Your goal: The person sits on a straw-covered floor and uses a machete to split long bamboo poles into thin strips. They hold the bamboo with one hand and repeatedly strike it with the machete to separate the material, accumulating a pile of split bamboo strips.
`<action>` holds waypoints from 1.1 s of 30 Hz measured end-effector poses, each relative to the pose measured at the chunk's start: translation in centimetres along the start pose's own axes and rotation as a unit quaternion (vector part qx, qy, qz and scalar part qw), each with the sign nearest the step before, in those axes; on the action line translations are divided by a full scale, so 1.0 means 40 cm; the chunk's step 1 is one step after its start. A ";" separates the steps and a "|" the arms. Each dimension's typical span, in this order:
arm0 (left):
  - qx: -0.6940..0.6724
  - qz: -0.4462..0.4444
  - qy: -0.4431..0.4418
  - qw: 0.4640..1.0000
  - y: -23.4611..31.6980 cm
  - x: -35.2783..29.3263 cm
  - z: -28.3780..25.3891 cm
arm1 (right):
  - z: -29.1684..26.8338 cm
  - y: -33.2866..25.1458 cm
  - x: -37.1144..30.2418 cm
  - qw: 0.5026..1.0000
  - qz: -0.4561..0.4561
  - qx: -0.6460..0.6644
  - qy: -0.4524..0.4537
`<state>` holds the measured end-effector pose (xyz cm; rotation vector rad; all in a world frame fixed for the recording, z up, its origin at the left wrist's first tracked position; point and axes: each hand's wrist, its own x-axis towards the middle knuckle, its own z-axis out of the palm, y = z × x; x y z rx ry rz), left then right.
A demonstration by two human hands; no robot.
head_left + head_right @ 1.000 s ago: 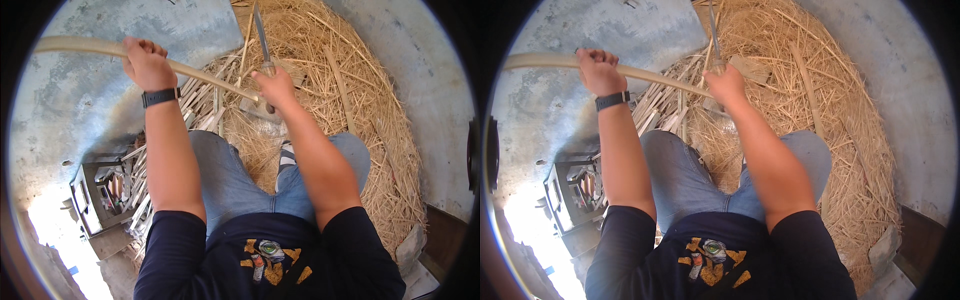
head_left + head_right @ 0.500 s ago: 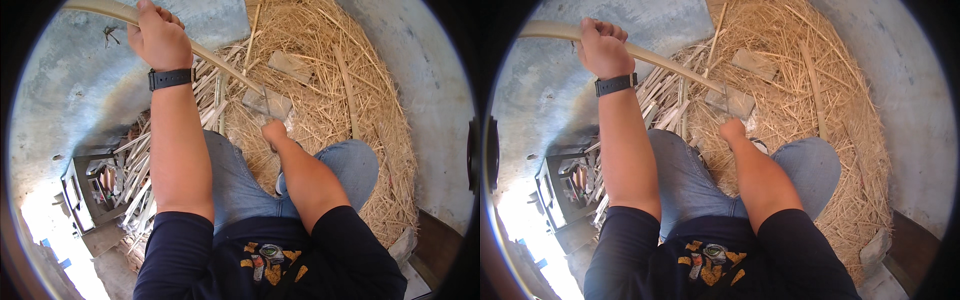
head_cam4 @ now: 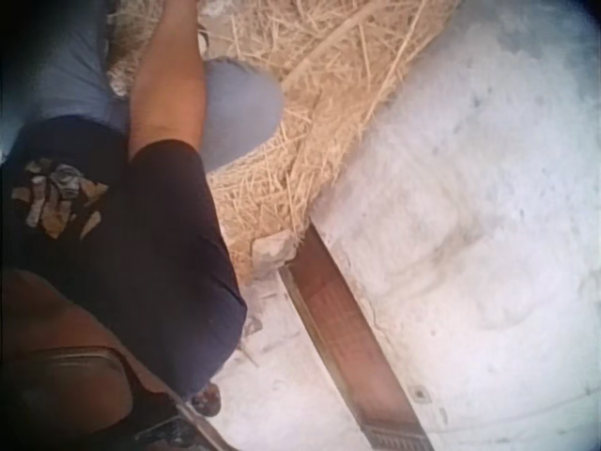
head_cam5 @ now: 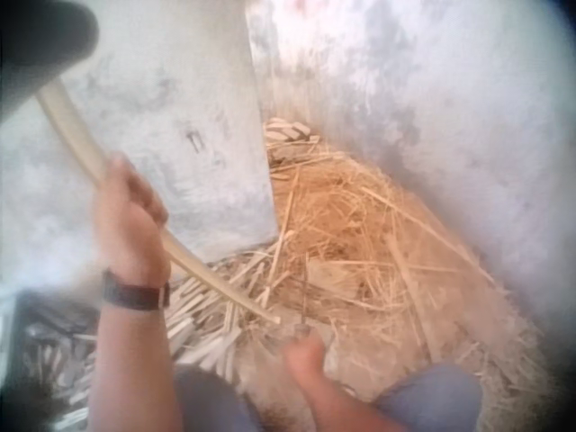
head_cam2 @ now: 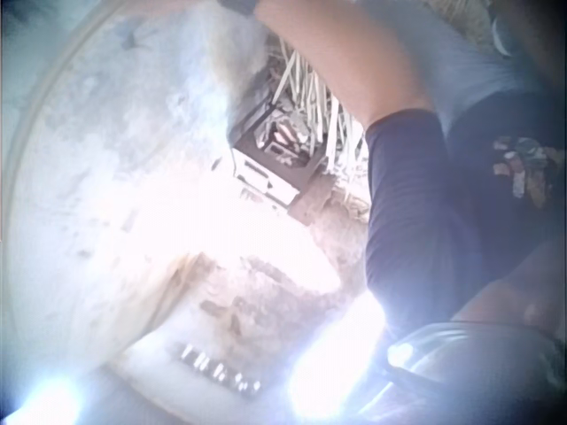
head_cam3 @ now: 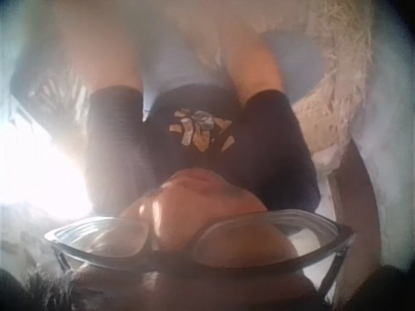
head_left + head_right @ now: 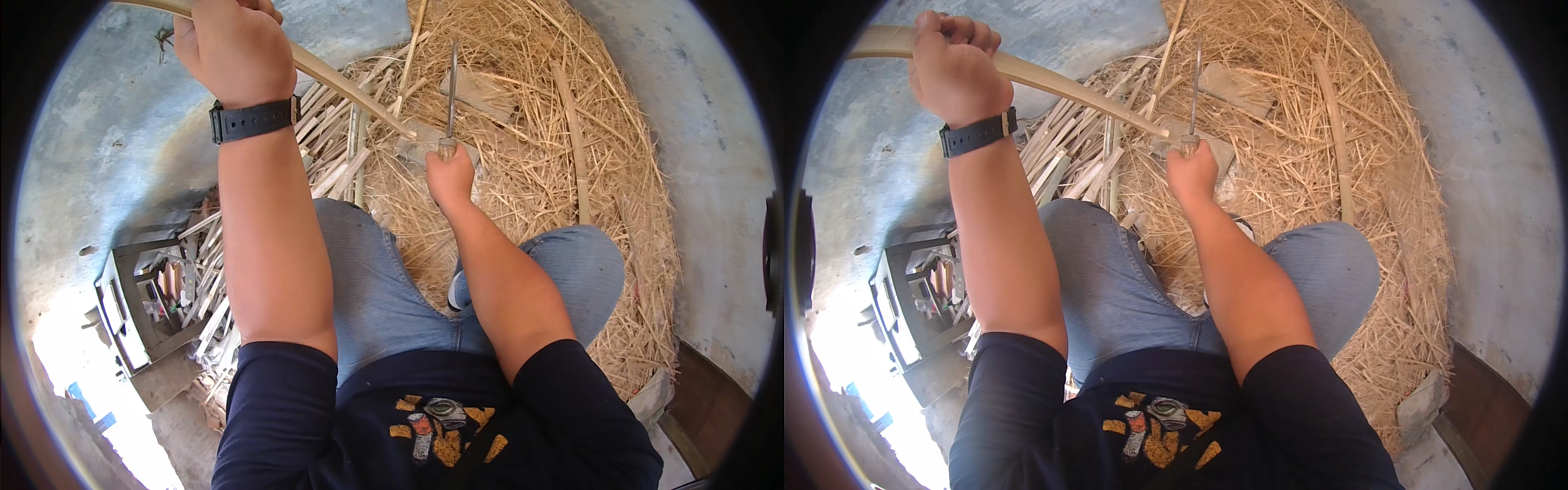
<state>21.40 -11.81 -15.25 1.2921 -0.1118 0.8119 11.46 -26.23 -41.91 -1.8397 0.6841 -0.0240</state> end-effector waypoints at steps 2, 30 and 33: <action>0.009 0.006 0.008 1.000 -0.011 0.018 -0.015 | -0.006 -0.022 -0.023 1.000 -0.019 -0.006 -0.001; 0.069 -0.012 0.123 0.990 -0.042 0.085 -0.091 | 0.007 0.047 -0.073 0.983 -0.044 -0.142 -0.109; 0.001 -0.025 0.111 0.994 -0.063 0.103 -0.105 | 0.014 0.212 -0.027 0.928 0.001 -0.328 -0.177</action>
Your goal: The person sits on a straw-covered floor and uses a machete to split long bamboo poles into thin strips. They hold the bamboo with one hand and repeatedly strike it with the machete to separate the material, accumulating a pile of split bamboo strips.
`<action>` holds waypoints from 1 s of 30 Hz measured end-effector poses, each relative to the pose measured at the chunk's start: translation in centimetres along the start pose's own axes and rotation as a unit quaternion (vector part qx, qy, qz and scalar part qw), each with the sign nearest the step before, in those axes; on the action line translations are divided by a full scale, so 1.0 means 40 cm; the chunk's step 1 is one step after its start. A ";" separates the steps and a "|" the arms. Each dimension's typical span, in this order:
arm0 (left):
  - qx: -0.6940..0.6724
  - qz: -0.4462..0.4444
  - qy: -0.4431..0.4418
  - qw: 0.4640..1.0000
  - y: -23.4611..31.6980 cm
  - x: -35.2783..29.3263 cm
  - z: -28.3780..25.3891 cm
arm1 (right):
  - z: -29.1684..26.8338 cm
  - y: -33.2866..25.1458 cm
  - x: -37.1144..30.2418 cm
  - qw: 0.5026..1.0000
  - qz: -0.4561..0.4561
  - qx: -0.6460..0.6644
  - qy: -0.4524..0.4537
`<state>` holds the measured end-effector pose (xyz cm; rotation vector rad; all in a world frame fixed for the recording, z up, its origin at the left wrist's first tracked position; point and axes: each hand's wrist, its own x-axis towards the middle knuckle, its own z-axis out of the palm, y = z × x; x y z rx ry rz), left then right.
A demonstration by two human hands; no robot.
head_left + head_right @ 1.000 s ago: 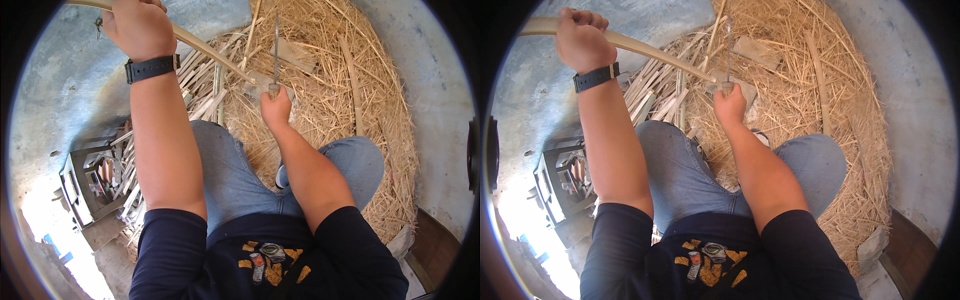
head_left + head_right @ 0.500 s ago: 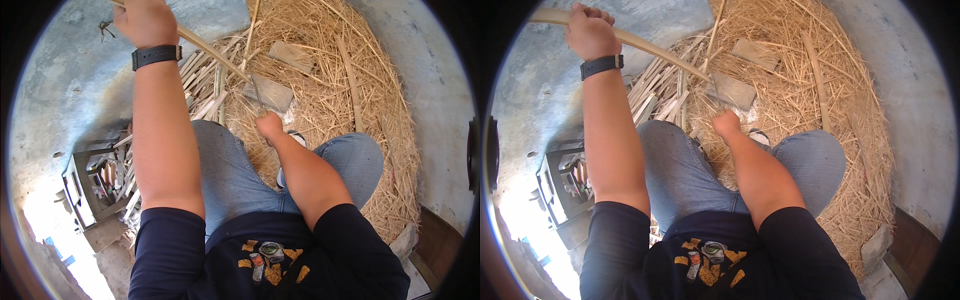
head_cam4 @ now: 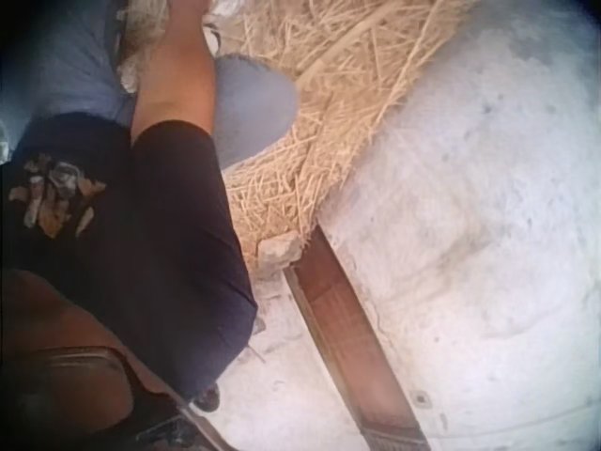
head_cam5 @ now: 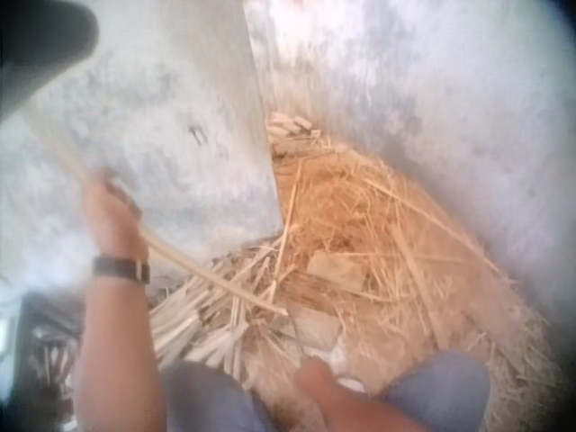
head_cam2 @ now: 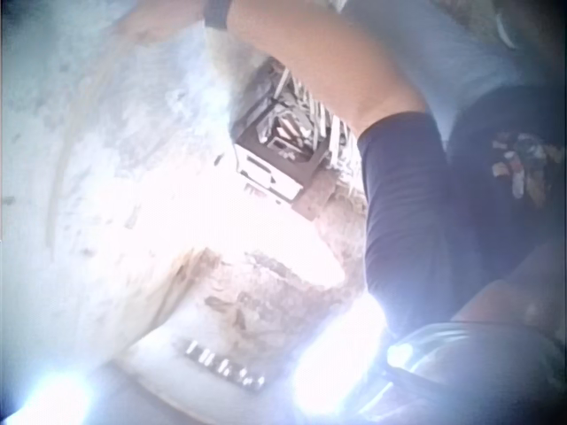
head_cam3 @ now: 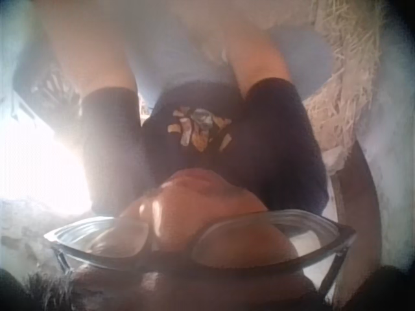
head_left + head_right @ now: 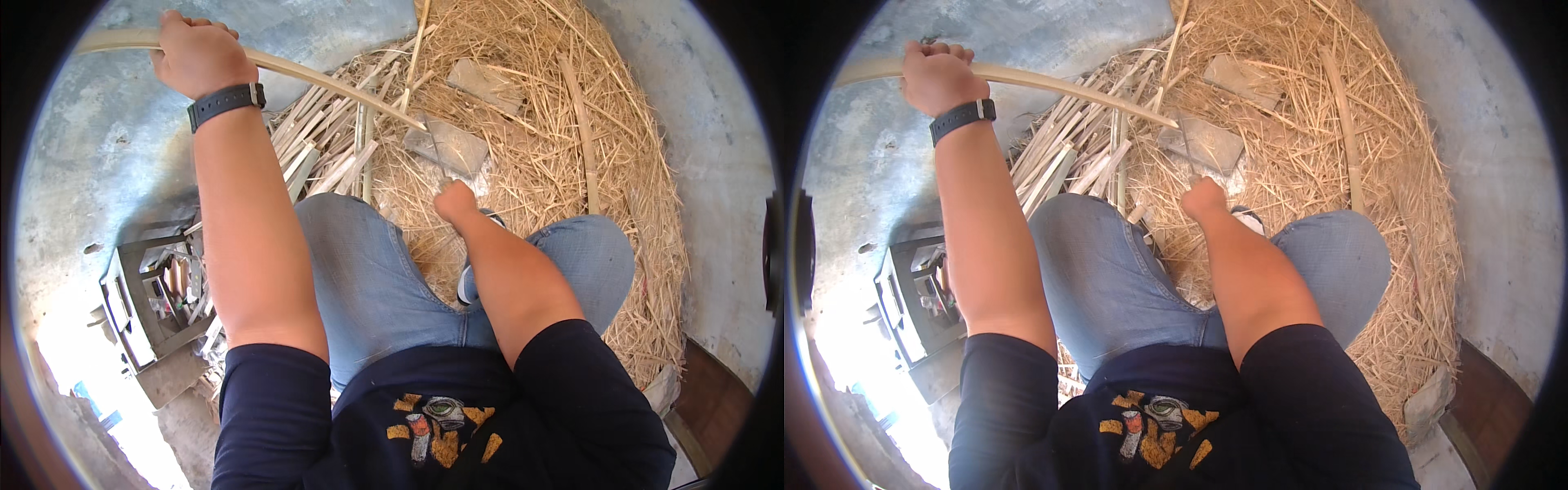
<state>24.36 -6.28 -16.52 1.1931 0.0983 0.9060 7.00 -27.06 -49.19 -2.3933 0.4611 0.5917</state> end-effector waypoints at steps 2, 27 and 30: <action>0.012 0.001 0.018 1.000 0.009 -0.012 -0.005 | -0.009 -0.011 0.004 0.998 0.042 0.041 -0.035; 0.029 0.027 0.030 0.999 0.006 -0.029 -0.006 | -0.125 -0.255 -0.081 0.951 -0.118 0.284 0.006; 0.051 0.032 0.033 0.998 -0.007 0.002 -0.037 | -0.155 -0.311 -0.107 0.944 -0.194 0.259 0.068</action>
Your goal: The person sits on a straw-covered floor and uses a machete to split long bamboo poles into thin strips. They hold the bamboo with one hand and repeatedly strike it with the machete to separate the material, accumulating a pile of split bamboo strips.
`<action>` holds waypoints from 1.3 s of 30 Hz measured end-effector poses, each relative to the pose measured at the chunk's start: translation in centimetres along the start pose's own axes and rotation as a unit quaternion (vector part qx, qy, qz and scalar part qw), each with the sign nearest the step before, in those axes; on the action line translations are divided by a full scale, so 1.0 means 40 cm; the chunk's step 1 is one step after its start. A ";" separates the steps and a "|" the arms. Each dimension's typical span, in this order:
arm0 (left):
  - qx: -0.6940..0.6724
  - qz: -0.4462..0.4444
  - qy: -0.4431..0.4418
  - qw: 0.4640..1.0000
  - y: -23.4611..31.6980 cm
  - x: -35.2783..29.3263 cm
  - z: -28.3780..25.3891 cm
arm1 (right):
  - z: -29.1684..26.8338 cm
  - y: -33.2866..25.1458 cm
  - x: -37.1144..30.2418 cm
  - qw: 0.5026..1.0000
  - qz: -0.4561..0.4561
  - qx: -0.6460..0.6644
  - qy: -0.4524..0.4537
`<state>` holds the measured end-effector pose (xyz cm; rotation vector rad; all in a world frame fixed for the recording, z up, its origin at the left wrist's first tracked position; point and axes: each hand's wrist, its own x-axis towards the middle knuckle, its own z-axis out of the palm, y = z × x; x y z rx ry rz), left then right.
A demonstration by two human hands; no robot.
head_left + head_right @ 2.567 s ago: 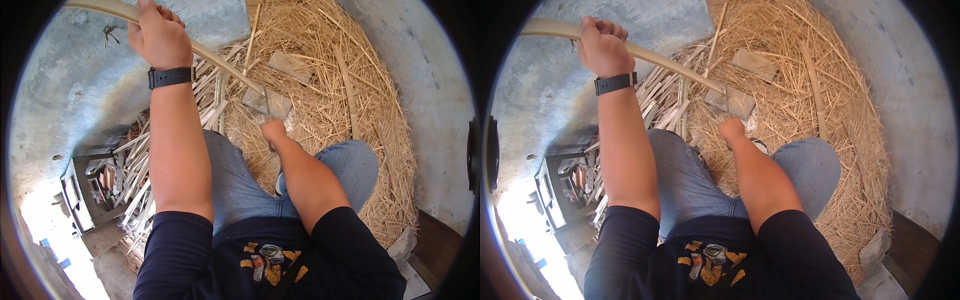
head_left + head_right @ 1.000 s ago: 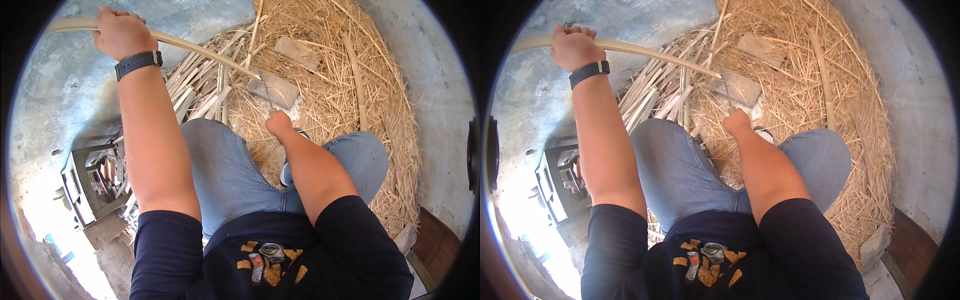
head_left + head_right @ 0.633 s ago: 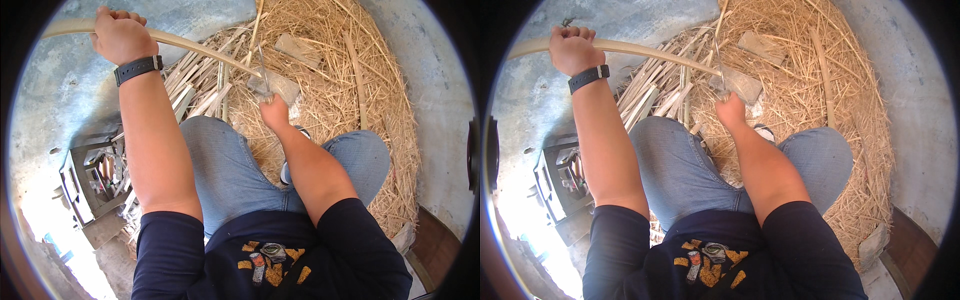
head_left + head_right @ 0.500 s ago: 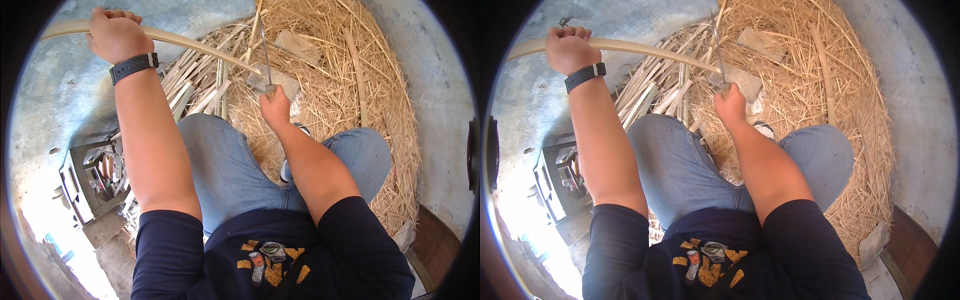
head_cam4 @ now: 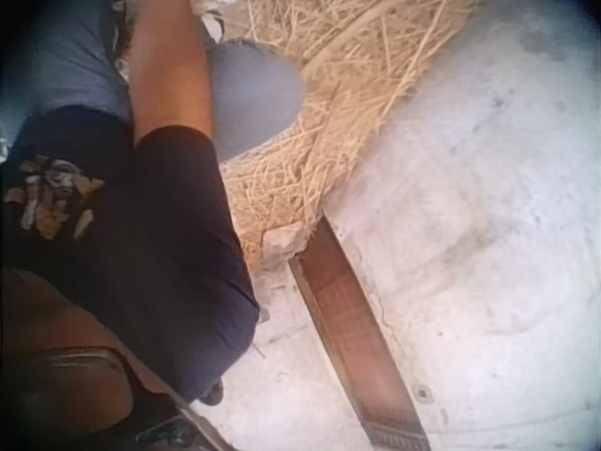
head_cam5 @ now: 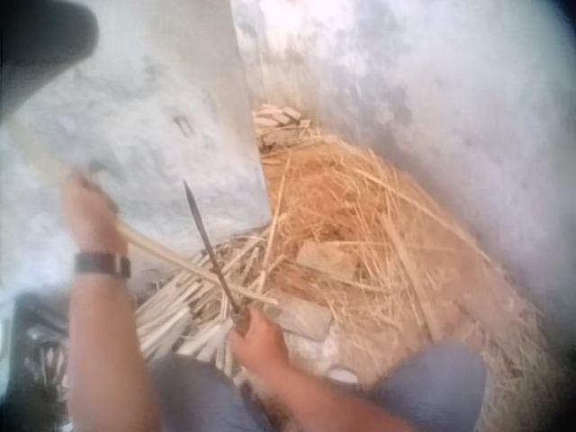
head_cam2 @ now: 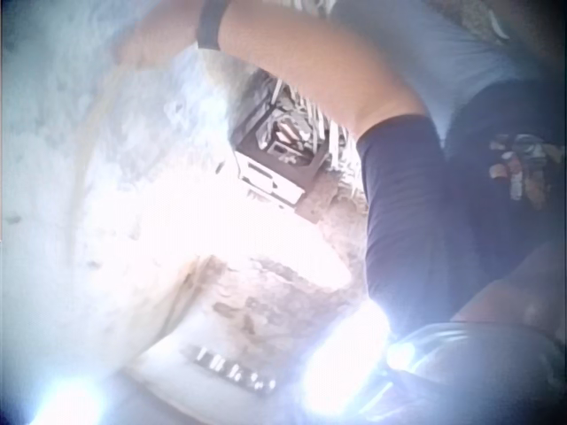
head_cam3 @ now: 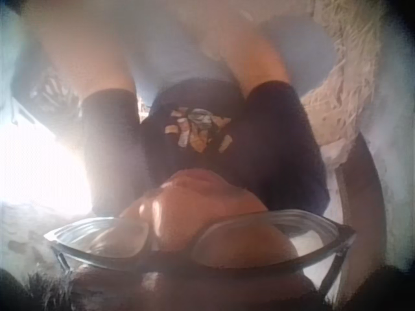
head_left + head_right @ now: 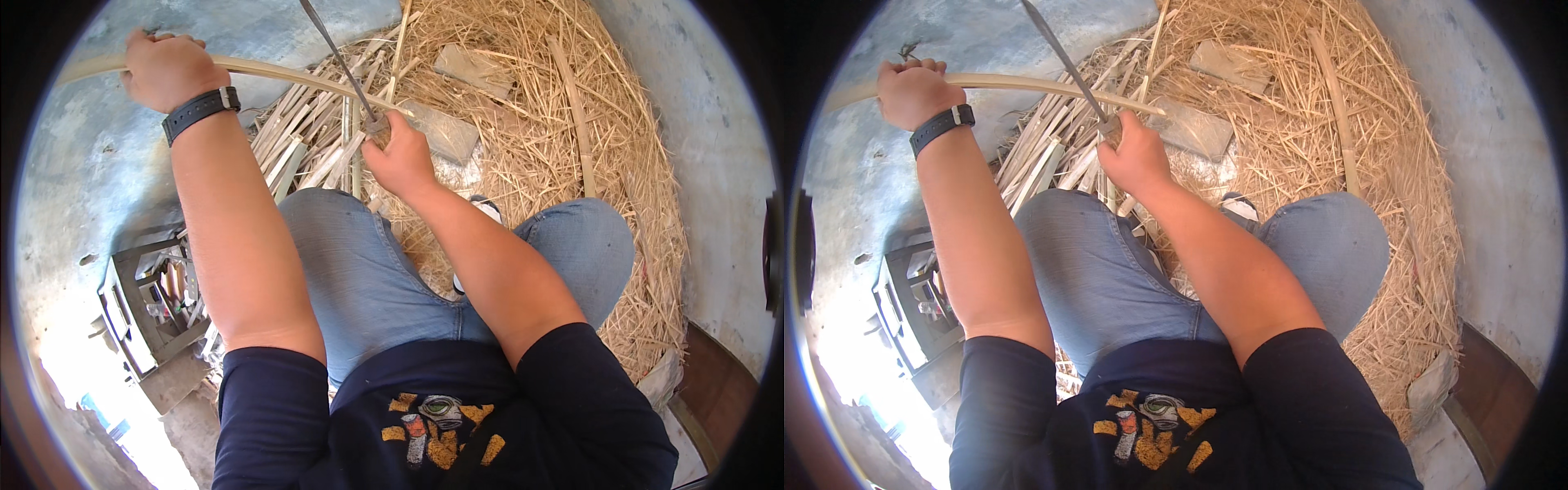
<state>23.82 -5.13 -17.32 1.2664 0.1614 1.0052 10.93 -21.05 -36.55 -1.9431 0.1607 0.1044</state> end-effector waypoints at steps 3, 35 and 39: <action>0.097 0.024 -0.007 0.995 0.017 -0.027 0.014 | 0.032 0.164 -0.030 0.991 0.076 -0.108 -0.037; -0.019 -0.042 -0.078 0.996 0.033 -0.027 -0.042 | 0.037 0.109 0.005 0.996 0.048 0.030 -0.075; -0.036 -0.069 -0.066 0.995 0.042 -0.020 -0.039 | -0.022 0.160 0.023 0.983 0.144 -0.060 -0.102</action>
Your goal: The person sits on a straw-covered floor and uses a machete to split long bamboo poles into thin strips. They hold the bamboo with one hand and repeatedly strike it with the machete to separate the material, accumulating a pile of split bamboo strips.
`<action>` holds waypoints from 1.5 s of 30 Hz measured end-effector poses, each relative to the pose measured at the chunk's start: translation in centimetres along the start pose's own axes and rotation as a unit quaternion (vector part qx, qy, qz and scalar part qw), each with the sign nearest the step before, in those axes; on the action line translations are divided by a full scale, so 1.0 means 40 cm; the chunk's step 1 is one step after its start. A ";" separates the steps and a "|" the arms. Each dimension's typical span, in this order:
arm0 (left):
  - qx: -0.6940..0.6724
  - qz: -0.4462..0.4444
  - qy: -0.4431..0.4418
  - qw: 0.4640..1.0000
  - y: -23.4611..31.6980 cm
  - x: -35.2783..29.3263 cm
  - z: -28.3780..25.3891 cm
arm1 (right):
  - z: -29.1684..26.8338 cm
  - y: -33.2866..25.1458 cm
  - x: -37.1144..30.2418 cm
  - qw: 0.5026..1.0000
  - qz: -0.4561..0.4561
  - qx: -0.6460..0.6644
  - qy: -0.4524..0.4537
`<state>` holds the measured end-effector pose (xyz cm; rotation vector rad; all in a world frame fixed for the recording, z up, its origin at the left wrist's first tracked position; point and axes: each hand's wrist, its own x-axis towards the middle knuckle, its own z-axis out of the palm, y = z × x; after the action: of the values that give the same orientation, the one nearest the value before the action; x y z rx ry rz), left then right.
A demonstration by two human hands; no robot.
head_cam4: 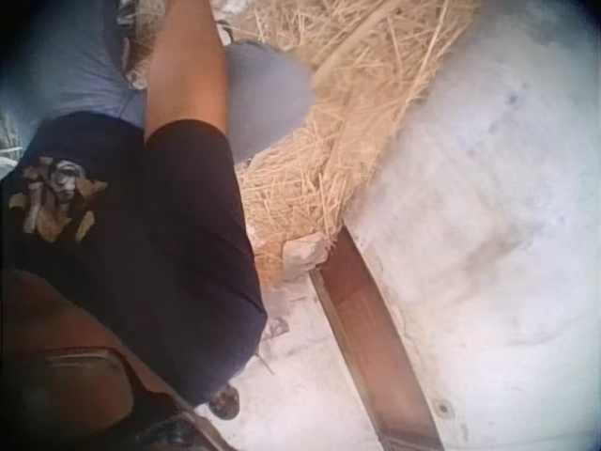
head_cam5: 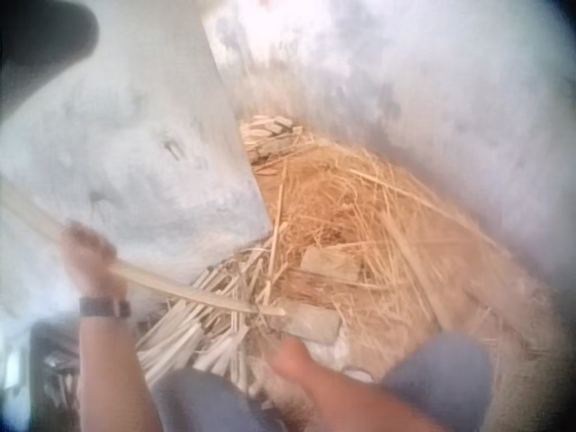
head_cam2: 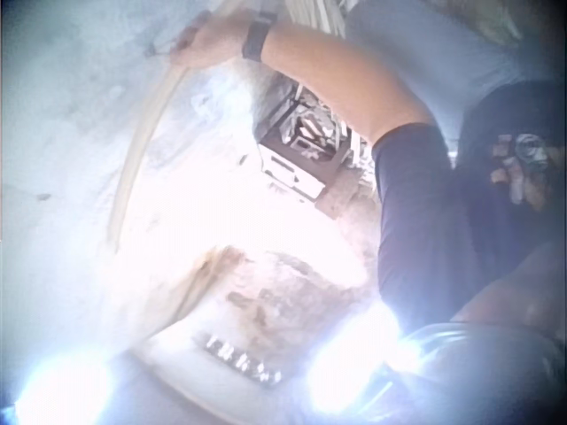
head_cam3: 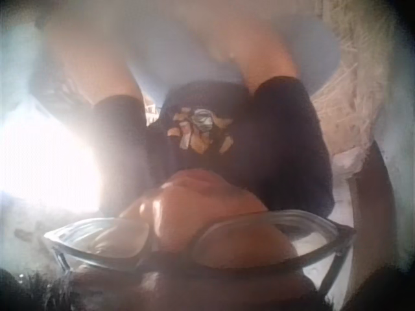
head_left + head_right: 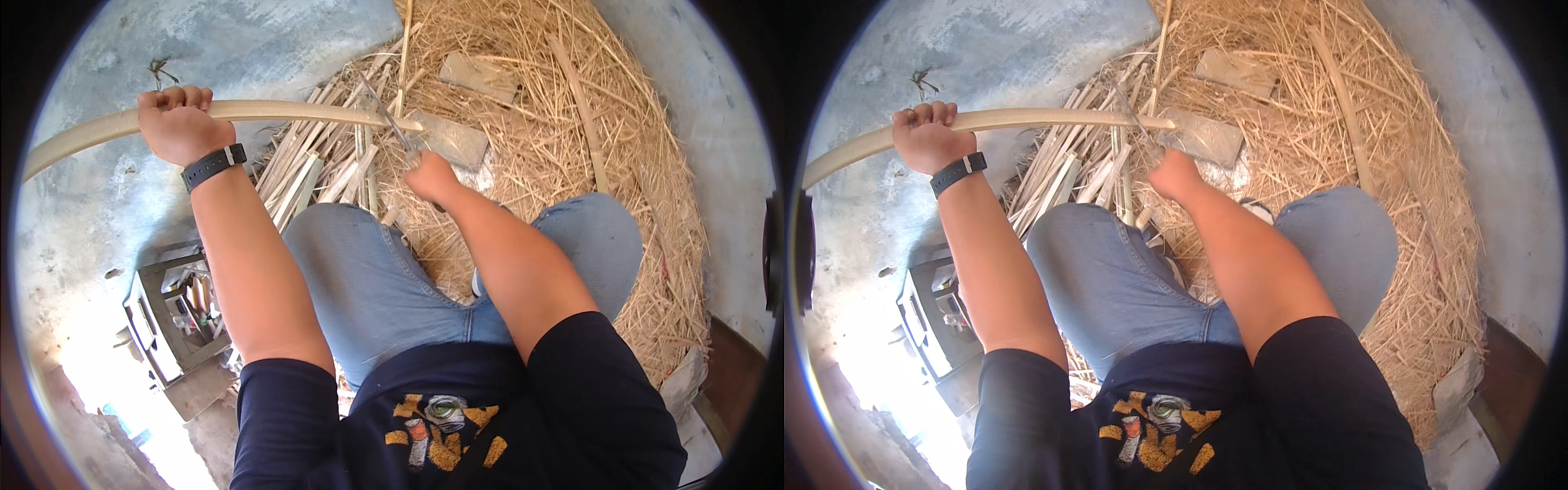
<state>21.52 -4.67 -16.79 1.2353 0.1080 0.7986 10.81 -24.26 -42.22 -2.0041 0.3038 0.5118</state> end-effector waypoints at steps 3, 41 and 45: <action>0.022 0.028 -0.005 0.999 -0.004 -0.016 0.010 | -0.001 -0.068 -0.025 0.996 0.022 0.079 -0.016; -0.059 0.077 0.095 0.991 0.141 -0.040 -0.101 | -0.073 -0.277 -0.113 0.986 -0.164 0.012 -0.017; -0.227 0.120 -0.044 0.965 0.375 0.022 -0.332 | -0.201 -0.364 -0.198 0.952 -0.297 -0.072 0.013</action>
<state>8.52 7.95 -8.24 0.8524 -0.2895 0.9161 11.81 -24.65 -23.85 -2.1127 -0.3297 0.1255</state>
